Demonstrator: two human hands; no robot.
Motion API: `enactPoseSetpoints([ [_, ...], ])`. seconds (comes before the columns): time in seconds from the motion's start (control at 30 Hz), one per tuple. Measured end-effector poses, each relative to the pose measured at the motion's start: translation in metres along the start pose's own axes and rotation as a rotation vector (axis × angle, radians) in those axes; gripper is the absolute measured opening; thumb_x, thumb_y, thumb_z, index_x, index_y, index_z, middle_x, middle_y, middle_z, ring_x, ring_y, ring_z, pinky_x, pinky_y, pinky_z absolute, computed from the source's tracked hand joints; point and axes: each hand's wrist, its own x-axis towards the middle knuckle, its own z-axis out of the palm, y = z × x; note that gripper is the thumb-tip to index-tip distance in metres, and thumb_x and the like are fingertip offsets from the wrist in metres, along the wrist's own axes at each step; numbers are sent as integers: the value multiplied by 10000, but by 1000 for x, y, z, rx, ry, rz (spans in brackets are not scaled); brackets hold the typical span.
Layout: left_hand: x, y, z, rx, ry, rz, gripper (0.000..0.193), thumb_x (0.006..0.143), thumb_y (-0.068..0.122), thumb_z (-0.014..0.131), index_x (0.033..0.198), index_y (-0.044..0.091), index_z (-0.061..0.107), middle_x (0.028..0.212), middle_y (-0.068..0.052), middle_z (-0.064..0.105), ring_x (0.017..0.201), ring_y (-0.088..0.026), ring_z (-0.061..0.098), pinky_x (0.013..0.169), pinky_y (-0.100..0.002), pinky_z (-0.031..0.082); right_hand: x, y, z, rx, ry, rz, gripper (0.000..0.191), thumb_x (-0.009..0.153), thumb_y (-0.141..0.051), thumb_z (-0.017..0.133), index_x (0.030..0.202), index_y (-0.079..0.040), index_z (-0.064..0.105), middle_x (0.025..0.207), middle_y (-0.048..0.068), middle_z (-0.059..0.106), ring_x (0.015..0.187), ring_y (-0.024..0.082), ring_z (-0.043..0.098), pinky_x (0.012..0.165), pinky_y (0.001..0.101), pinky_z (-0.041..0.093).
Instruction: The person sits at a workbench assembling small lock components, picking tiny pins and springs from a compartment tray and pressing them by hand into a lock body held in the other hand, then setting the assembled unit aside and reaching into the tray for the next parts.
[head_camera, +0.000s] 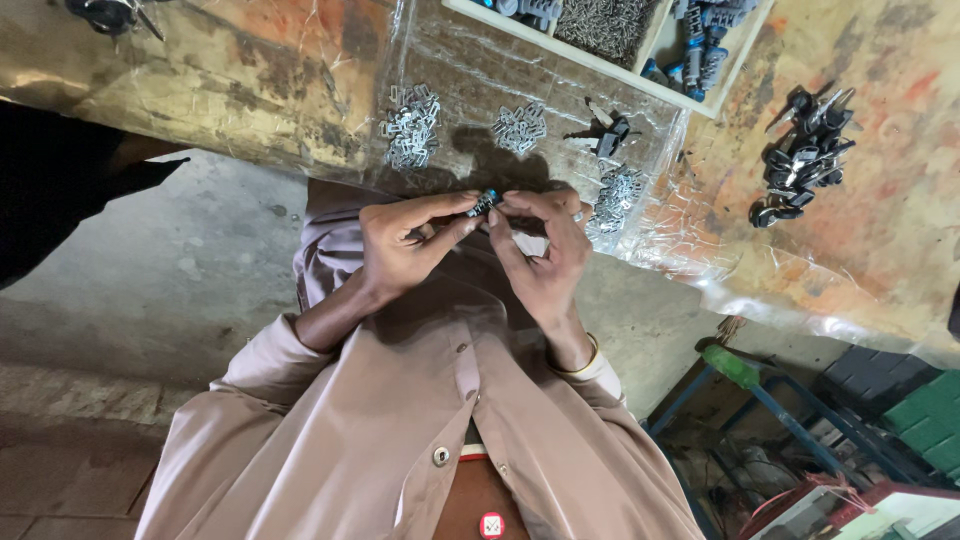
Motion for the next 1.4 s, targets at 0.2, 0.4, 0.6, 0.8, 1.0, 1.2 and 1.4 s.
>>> enactPoseSetpoints([
  [0.2, 1, -1, -6, 105, -29, 181, 269, 936, 5, 826, 1191, 18, 743, 1208, -103, 755, 1014, -146, 770, 786, -252, 635, 9, 2, -16, -418, -88, -183, 259, 864, -201, 938, 1053, -186, 762, 1006, -29, 705, 973, 179, 636, 969, 334, 348],
  [0.4, 0, -2, -15, 32, 4, -9, 233, 884, -15, 845, 1108, -2, 780, 1135, -124, 795, 694, -50, 673, 579, -206, 510, 16, -2, -25, -824, -22, -286, 430, 925, -380, 861, 1289, -189, 737, 1473, 50, 516, 1393, 311, 389, 1157, 520, 229],
  [0.6, 0, -4, -14, -69, 26, 10, 228, 915, -17, 830, 1133, -9, 762, 1159, -126, 775, 775, -39, 705, 596, -188, 534, 11, -6, -31, -740, -62, -196, 642, 952, -551, 796, 1439, -174, 615, 1627, 114, 369, 1486, 384, 288, 1230, 577, 177],
  [0.8, 0, -2, -15, -6, 21, -15, 225, 895, -1, 851, 1104, -8, 769, 1124, -117, 789, 691, -21, 648, 555, -186, 478, 12, 1, -25, -905, -113, -204, 694, 951, -627, 731, 1483, -195, 623, 1681, 137, 272, 1537, 421, 203, 1240, 618, 97],
  [1.0, 0, -2, -15, -15, 29, -2, 223, 897, 8, 853, 1104, 3, 769, 1133, -110, 786, 710, -26, 667, 552, -179, 475, 9, 1, -30, -812, -31, -171, 525, 953, -572, 804, 1327, -226, 678, 1643, 34, 386, 1563, 364, 234, 1290, 555, 134],
  [1.2, -1, -1, -15, 18, 38, -2, 225, 882, 18, 871, 1085, 19, 775, 1125, -108, 787, 692, -26, 658, 537, -179, 451, 0, 12, -40, -776, -111, -383, 442, 904, -462, 831, 1253, -197, 774, 1502, 82, 493, 1454, 352, 298, 1200, 543, 160],
  [1.4, 1, 1, -14, -15, 21, -62, 235, 882, 0, 857, 1102, 16, 776, 1109, -105, 796, 657, -17, 627, 518, -169, 438, -13, 20, -48, -654, -217, -464, 300, 808, -94, 877, 1099, -156, 837, 1104, -9, 684, 1082, 207, 592, 1031, 428, 327],
])
